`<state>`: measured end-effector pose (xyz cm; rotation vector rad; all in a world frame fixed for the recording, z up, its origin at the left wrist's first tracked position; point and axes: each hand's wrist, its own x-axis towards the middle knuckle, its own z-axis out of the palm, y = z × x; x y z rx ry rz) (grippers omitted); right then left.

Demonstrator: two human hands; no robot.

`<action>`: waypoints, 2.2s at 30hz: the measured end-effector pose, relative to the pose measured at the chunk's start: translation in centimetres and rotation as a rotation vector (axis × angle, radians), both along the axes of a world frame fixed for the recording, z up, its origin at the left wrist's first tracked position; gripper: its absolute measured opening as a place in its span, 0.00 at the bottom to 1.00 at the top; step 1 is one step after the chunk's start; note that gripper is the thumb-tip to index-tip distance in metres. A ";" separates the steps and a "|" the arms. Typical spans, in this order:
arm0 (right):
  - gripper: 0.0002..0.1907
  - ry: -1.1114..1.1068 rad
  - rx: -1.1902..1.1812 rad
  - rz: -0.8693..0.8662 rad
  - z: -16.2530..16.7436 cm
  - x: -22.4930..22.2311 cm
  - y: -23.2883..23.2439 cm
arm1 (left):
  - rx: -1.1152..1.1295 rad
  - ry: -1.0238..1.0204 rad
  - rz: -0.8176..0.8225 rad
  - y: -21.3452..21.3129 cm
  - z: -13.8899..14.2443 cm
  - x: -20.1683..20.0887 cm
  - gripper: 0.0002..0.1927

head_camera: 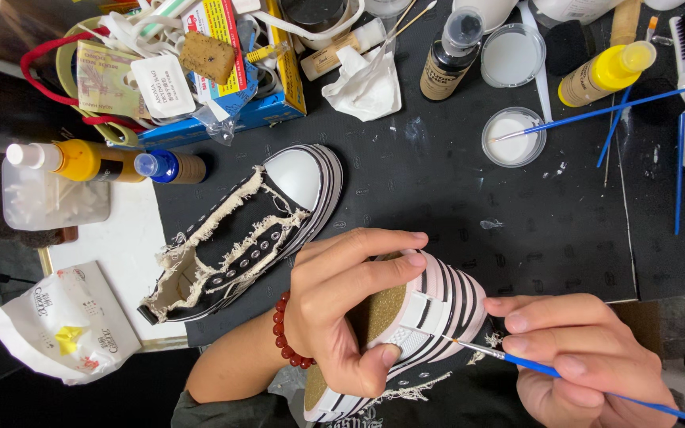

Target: The person paints white stripes onto the side of a black canvas shoe using a small blue paintbrush and white paint. They repeatedly dip the brush into a small container of paint and carefully apply it to the shoe's surface. Towards the end, they use a pink hairdryer to dry the painted area.

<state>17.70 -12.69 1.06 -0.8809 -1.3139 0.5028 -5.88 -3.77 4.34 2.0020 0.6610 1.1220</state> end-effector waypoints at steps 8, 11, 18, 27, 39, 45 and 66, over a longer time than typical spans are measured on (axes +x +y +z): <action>0.09 -0.048 -0.072 0.107 0.3 0.8 -0.9 | -0.005 -0.011 0.005 0.2 0.1 -0.1 0.30; 0.09 -0.057 -0.056 0.094 0.1 0.7 -0.8 | -0.010 -0.010 0.014 0.1 0.1 0.0 0.29; 0.09 -0.051 -0.048 0.066 0.2 0.5 -0.6 | -0.010 -0.016 0.011 0.1 -0.1 0.0 0.30; 0.08 -0.121 -0.185 0.258 1.5 2.0 -1.4 | -0.007 -0.019 0.007 0.0 -0.1 -0.2 0.31; 0.08 -0.039 -0.059 0.064 -0.3 0.6 -1.0 | -0.003 -0.016 0.006 0.0 -0.1 -0.2 0.31; 0.09 -0.055 -0.064 0.082 0.7 0.4 -0.9 | 0.000 -0.020 0.005 0.1 -0.1 -0.1 0.31; 0.09 -0.091 -0.026 0.063 0.2 0.2 -0.7 | 0.016 -0.013 0.001 0.2 0.1 -0.2 0.31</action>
